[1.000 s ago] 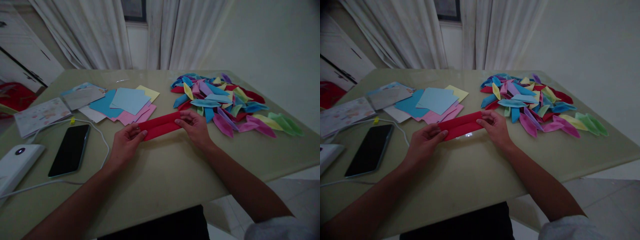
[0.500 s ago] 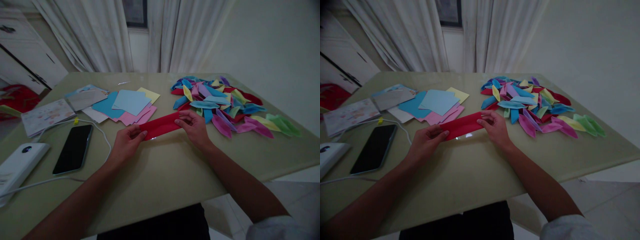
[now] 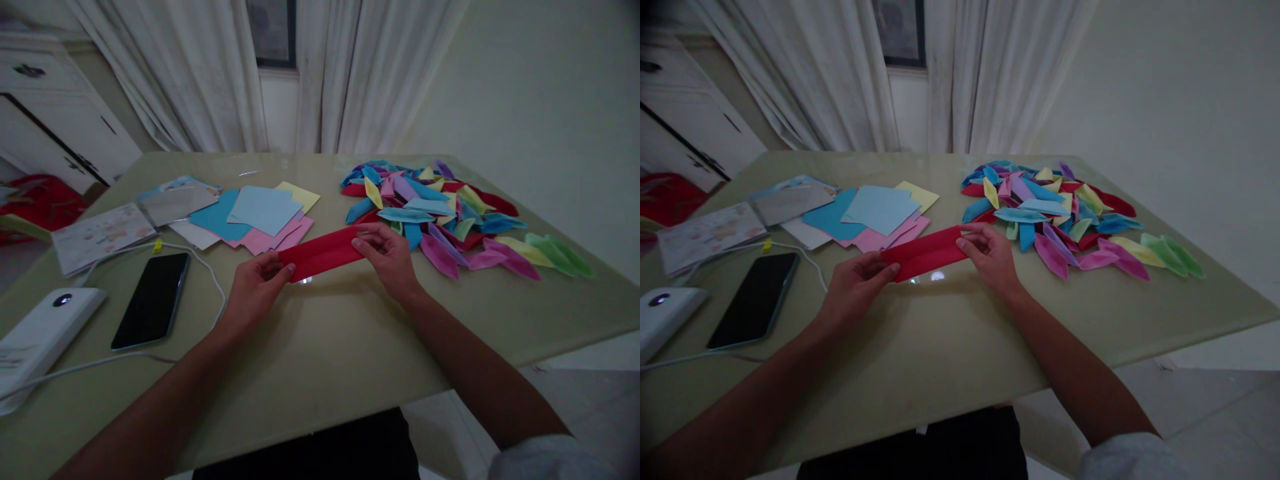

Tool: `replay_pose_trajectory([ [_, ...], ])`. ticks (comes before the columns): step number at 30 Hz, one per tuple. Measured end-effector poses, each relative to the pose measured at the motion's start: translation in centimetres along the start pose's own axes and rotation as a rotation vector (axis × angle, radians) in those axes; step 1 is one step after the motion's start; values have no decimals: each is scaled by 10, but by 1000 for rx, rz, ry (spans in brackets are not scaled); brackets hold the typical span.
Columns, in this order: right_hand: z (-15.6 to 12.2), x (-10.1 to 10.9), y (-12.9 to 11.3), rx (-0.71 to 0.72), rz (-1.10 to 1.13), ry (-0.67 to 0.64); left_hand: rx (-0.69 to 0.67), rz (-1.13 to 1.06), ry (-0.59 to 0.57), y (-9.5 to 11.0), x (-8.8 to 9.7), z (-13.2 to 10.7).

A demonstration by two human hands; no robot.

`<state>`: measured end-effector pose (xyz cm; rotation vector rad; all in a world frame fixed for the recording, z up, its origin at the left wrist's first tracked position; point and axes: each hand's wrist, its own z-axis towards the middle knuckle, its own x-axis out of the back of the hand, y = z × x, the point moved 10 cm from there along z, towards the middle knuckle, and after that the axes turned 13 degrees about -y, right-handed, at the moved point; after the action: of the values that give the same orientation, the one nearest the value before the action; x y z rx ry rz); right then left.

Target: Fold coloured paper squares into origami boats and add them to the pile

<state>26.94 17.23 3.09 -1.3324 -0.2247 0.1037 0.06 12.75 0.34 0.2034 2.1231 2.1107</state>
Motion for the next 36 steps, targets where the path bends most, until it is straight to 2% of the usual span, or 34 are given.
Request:
replay_pose_trajectory([
  [3,0,-13,5,-7,236,-44,40,-128,51,-6,-8,-6],
  [6,-8,-48,5,-32,416,-176,81,-263,102,-13,-23,-18],
  [10,-37,-111,10,-218,404,-463,116,-400,-33,-18,-58,-28],
  [12,-46,-123,14,-261,419,-494,95,-413,-67,-17,-66,-31],
  [14,-46,-115,27,-307,425,-394,90,-416,-57,-17,-65,-31],
  [17,-35,-87,43,-309,482,-187,126,-426,-15,-22,-59,-30],
  [21,-13,-52,34,-175,430,-68,164,-424,12,-27,-52,-29],
  [25,-1,-32,18,-126,282,-96,172,-374,15,-27,-48,-28],
  [31,7,11,3,-47,306,-14,163,-346,65,-21,-29,-22],
  [33,9,15,6,-54,302,-39,130,-300,48,-17,-23,-16],
  [36,9,3,15,-90,220,-133,107,-248,24,-15,-20,-11],
])
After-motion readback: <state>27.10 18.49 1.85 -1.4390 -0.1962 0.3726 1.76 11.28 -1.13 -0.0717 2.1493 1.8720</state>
